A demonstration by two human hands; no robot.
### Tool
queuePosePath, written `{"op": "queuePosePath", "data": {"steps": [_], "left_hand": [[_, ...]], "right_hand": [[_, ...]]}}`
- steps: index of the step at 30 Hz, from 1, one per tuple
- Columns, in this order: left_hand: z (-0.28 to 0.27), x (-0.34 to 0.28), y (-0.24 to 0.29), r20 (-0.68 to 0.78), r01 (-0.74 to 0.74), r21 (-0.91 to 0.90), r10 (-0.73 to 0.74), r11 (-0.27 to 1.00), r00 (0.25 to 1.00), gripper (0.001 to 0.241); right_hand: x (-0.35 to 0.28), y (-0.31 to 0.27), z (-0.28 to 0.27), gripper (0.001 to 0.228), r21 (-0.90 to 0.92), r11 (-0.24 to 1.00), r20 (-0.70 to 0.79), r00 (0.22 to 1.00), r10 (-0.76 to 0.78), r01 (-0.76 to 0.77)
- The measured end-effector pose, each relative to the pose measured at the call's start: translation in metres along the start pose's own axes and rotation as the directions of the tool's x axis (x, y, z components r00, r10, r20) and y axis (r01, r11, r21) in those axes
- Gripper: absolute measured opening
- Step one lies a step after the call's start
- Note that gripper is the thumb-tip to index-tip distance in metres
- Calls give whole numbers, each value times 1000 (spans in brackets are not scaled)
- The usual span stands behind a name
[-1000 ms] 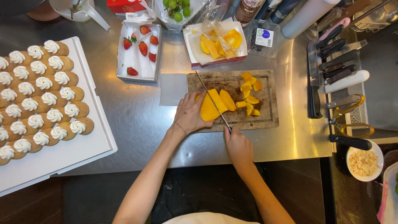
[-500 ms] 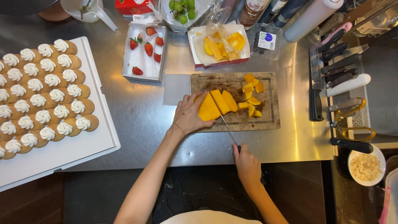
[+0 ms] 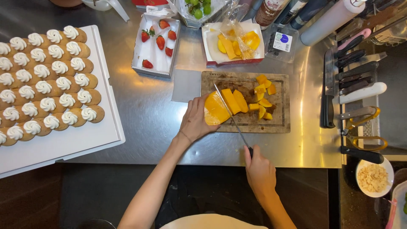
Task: Slicing mangoes and grapes on a cutting board to prepare fruit toppings.
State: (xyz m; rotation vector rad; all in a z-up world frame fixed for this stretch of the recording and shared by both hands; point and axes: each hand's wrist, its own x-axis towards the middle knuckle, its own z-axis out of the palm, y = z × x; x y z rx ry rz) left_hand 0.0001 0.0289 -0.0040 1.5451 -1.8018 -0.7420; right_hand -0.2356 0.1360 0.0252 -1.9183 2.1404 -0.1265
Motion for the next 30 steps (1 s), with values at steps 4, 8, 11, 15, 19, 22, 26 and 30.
{"op": "queuePosePath", "data": {"steps": [4, 8, 11, 15, 19, 22, 26, 30], "left_hand": [[5, 1, -2, -44, -37, -8, 37, 999, 998, 105], [2, 0, 0, -28, 6, -23, -6, 1000, 1000, 101], [2, 2, 1, -22, 12, -32, -13, 999, 1000, 101], [0, 3, 2, 8, 20, -45, -19, 999, 1000, 101], [-1, 4, 2, 14, 37, -32, -36, 999, 999, 99], [-2, 5, 2, 26, 46, -23, -45, 999, 999, 99], [-2, 6, 2, 31, 39, -16, -38, 999, 999, 100], [-2, 6, 0, 20, 41, -23, -41, 999, 999, 98]], "right_hand": [[9, -13, -1, 40, -55, 997, 20, 998, -62, 63], [8, -20, 1, 42, -81, 995, 72, 996, -52, 58], [9, -21, -1, 42, -97, 994, 75, 996, -43, 50], [8, -22, -4, 42, -98, 994, 78, 996, -49, 56], [7, -17, 4, 42, -105, 992, 64, 996, -68, 75], [9, -16, 9, 42, -120, 988, 42, 995, -93, 97], [21, -20, 22, 43, -148, 986, 30, 997, -77, 80], [47, -33, 41, 44, -121, 992, 21, 999, -46, 48]]}}
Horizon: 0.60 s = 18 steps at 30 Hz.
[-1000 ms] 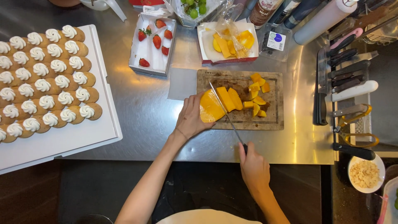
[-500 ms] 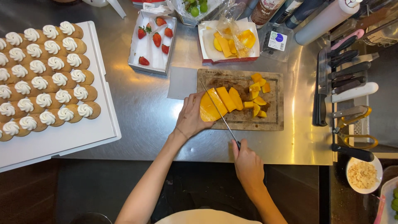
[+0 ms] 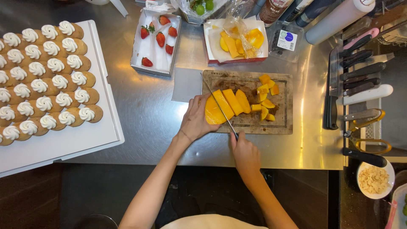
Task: Slicing mangoes and grapes on a cutting board to prepare fruit toppings.
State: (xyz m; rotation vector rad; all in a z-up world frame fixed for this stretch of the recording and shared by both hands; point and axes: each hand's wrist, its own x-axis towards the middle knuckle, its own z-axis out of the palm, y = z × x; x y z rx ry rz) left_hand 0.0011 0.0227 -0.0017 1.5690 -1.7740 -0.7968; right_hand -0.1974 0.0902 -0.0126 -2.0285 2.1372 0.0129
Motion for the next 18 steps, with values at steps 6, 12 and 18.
{"op": "queuePosePath", "data": {"steps": [6, 12, 18], "left_hand": [[4, 0, -3, -46, -31, -13, 31, 999, 998, 94], [0, 9, -20, 18, 1, -37, 0, 999, 1000, 95], [-16, 37, -58, 145, 262, -359, -224, 895, 964, 101]], "right_hand": [[20, -4, 36, 45, 51, 998, -39, 999, -23, 25], [-12, 17, 33, 42, 98, 995, -6, 1000, 11, -10], [-43, 47, 17, 41, 113, 994, 37, 999, -1, -3]]}}
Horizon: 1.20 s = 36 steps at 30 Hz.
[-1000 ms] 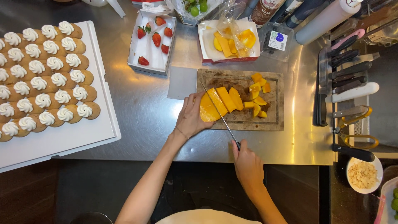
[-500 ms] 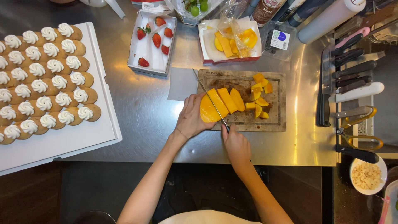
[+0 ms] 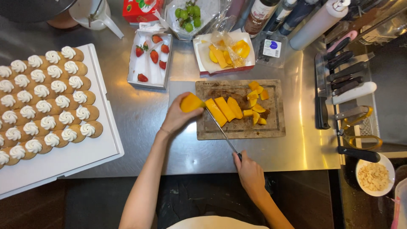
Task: Slicing mangoes and grapes on a cutting board to prepare fruit toppings.
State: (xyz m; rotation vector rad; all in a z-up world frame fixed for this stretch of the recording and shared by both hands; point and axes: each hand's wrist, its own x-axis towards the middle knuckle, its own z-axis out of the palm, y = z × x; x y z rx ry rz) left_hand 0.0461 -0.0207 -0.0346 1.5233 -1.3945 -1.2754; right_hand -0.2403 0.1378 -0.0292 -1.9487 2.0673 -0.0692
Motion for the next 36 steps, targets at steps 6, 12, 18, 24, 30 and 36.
{"op": "queuePosePath", "data": {"steps": [6, 12, 18, 24, 30, 36], "left_hand": [[-9, 80, 21, -375, 20, 478, 183, 878, 909, 109], [-2, 162, -38, -473, -21, 460, 265, 888, 840, 111], [-29, 172, -42, -247, -219, 556, 411, 802, 878, 125], [27, 25, 70, -121, 14, 51, -8, 999, 993, 90], [85, -21, 39, -102, -209, 595, 331, 776, 938, 122], [87, -42, 40, -217, 1, 69, 14, 998, 976, 105]], "right_hand": [[-7, 8, -38, 36, 658, 736, 75, 986, 148, -160], [13, 13, -70, 33, 865, 465, 80, 966, 245, -189], [11, 16, -63, 27, 870, 432, 124, 953, 277, -239], [36, -9, -60, 37, 946, 316, 18, 986, 166, -71], [59, -21, -40, 40, 906, 401, -175, 983, 52, 140], [47, -33, -64, 55, 963, 232, 130, 990, 53, -139]]}}
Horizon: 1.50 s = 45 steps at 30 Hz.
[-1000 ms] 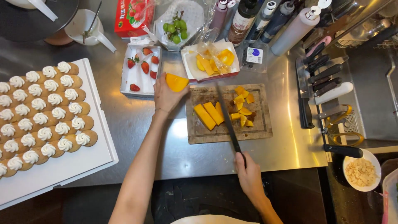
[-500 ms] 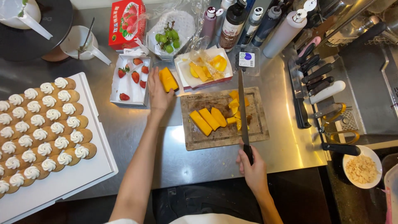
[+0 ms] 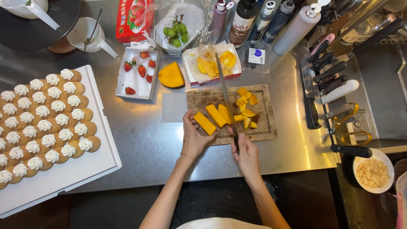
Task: Slicing mangoes and grapes on a cutting board to prepare fruit toppings.
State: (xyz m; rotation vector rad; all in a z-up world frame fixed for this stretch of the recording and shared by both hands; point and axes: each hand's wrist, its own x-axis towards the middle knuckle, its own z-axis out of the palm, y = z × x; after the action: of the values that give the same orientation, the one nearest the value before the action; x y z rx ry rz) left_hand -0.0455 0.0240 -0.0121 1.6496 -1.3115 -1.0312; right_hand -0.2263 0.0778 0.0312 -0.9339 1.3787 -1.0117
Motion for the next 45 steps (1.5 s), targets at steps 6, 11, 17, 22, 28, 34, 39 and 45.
{"op": "queuePosePath", "data": {"steps": [6, 11, 17, 22, 28, 34, 39, 45], "left_hand": [[2, -6, 16, 127, 106, -752, -15, 651, 992, 105], [-20, -10, 66, 264, 130, -884, 252, 449, 931, 92], [-4, 1, 69, 474, 471, -881, 72, 55, 878, 45], [9, 16, 57, 439, 400, -870, -85, -289, 894, 28], [0, 11, 78, 385, 332, -823, -23, -462, 923, 22], [-5, 9, 82, 330, 282, -814, -3, -508, 944, 24], [-8, 4, 83, 309, 307, -831, 74, -463, 948, 24], [-9, 6, 79, 337, 351, -836, 110, -422, 935, 24]], "right_hand": [[-13, -13, 8, 56, 53, 999, 27, 1000, 7, -8], [-15, -31, 14, 57, 45, 993, 43, 992, -115, 113], [-25, -36, 8, 51, -102, 943, 62, 948, -311, 316], [-45, -70, 17, 43, -397, 688, 152, 783, -604, 608], [-47, -76, 24, 46, -745, 385, 202, 735, -647, 544], [-47, -82, 27, 43, -780, 307, 204, 685, -699, 545], [-48, -81, 27, 45, -805, 301, 173, 689, -704, 510], [-50, -84, 24, 47, -808, 304, 170, 695, -699, 504]]}}
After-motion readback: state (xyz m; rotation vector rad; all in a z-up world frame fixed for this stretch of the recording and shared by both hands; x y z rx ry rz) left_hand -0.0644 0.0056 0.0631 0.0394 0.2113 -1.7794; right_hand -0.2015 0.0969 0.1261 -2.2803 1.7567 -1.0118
